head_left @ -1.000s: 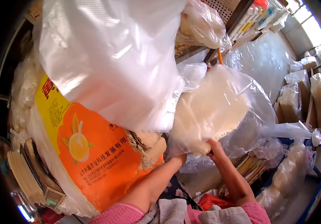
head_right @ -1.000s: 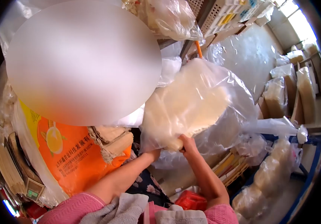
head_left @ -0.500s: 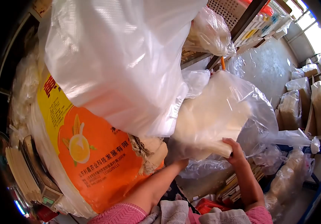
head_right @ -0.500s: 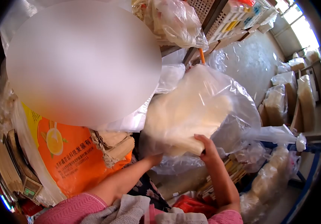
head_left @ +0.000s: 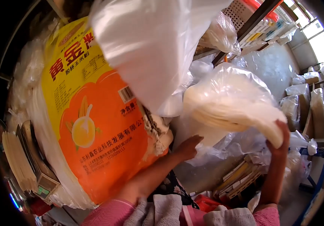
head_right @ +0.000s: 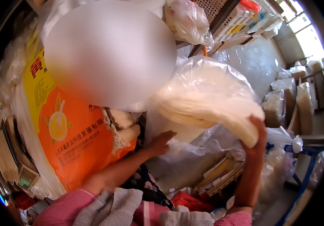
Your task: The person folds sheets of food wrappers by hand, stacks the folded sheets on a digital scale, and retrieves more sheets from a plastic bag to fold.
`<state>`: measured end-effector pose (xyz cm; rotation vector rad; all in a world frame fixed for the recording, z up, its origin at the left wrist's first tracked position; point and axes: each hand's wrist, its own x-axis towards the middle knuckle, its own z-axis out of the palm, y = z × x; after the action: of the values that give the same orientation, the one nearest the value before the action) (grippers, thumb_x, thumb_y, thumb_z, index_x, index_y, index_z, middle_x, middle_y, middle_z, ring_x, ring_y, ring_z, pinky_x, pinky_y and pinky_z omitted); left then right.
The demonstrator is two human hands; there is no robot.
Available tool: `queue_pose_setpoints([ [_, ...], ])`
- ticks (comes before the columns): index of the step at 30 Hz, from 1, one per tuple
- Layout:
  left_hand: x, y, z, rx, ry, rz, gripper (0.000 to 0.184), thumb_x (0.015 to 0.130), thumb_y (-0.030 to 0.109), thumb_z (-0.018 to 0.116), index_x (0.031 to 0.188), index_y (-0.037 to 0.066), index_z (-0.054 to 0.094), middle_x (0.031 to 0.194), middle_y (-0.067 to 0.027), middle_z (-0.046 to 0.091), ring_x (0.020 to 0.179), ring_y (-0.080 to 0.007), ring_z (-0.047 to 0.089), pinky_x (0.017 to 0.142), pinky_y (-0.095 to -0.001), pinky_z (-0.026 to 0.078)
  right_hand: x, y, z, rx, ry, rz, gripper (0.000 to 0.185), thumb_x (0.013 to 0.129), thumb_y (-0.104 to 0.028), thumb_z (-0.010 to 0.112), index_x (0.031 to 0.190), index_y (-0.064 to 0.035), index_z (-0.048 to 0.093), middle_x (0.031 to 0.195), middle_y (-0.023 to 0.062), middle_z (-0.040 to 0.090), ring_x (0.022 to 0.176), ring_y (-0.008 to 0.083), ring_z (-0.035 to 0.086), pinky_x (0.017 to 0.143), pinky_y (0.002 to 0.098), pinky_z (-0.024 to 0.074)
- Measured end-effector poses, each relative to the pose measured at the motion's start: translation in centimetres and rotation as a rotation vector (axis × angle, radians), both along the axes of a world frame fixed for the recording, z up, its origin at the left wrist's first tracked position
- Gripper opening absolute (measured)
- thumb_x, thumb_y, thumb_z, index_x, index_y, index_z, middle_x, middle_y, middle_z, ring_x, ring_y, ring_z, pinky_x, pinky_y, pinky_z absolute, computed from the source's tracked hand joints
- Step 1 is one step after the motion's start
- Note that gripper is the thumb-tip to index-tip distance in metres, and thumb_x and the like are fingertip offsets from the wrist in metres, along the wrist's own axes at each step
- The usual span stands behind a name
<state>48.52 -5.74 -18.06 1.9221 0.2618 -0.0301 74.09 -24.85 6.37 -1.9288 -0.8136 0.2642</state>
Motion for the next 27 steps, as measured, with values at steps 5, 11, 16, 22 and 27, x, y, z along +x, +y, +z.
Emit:
queue_pose_setpoints([
  [5, -3.3, 2.1, 4.6, -0.295, -0.059, 0.219, 0.071, 0.082, 0.002, 0.06, 0.144, 0.004, 0.028, 0.141, -0.0162, 0.045, 0.13, -0.0285, 0.043, 0.107, -0.0343, 0.034, -5.4, 1.5, 11.9, 0.41, 0.498, -0.376, 0.066, 0.065, 0.004, 0.065, 0.128, -0.0005, 0.047, 0.121, 0.018, 0.056, 0.11, 0.0293, 0.056, 0.096, 0.0393, 0.0433],
  [11, -8.3, 1.2, 9.9, -0.406, -0.261, 0.33, 0.08, 0.081, 0.008, 0.07, 0.146, 0.003, 0.024, 0.138, -0.0164, 0.046, 0.127, -0.0255, 0.047, 0.104, -0.0341, 0.036, -14.7, -2.5, 19.1, -0.1, -0.743, 0.028, 0.063, 0.07, -0.002, 0.07, 0.129, 0.0003, 0.046, 0.115, 0.0178, 0.058, 0.105, 0.0281, 0.058, 0.093, 0.0374, 0.0454],
  [16, -10.2, 0.7, 7.2, -0.009, -0.565, 0.198, 0.062, 0.077, 0.009, 0.074, 0.131, 0.001, 0.044, 0.126, -0.0151, 0.055, 0.115, -0.0245, 0.054, 0.097, -0.0344, 0.043, -23.6, -6.1, 23.1, -0.145, -1.024, 0.055, 0.062, 0.075, -0.021, 0.07, 0.127, 0.0037, 0.046, 0.115, 0.0162, 0.057, 0.104, 0.0273, 0.058, 0.091, 0.0352, 0.0452],
  [22, -24.6, -1.7, 14.8, -0.503, -0.598, 0.415, 0.055, 0.073, 0.008, 0.077, 0.121, 0.002, 0.05, 0.114, -0.0113, 0.06, 0.104, -0.0231, 0.058, 0.089, -0.0353, 0.048, -32.4, -3.1, 28.6, -0.219, -0.555, 0.327, 0.057, 0.081, -0.038, 0.064, 0.118, 0.0028, 0.048, 0.107, 0.0128, 0.055, 0.092, 0.0199, 0.056, 0.077, 0.0298, 0.0471],
  [27, -30.5, 1.6, 21.4, -0.554, -0.767, 0.719, 0.048, 0.07, 0.006, 0.079, 0.112, 0.003, 0.056, 0.104, -0.0082, 0.064, 0.095, -0.022, 0.062, 0.082, -0.036, 0.052, -35.7, 6.5, 36.0, 0.174, 0.497, 0.754, 0.049, 0.096, -0.046, 0.041, 0.097, 0.0017, 0.05, 0.069, 0.0075, 0.048, 0.054, 0.0138, 0.046, 0.048, 0.0241, 0.0403],
])
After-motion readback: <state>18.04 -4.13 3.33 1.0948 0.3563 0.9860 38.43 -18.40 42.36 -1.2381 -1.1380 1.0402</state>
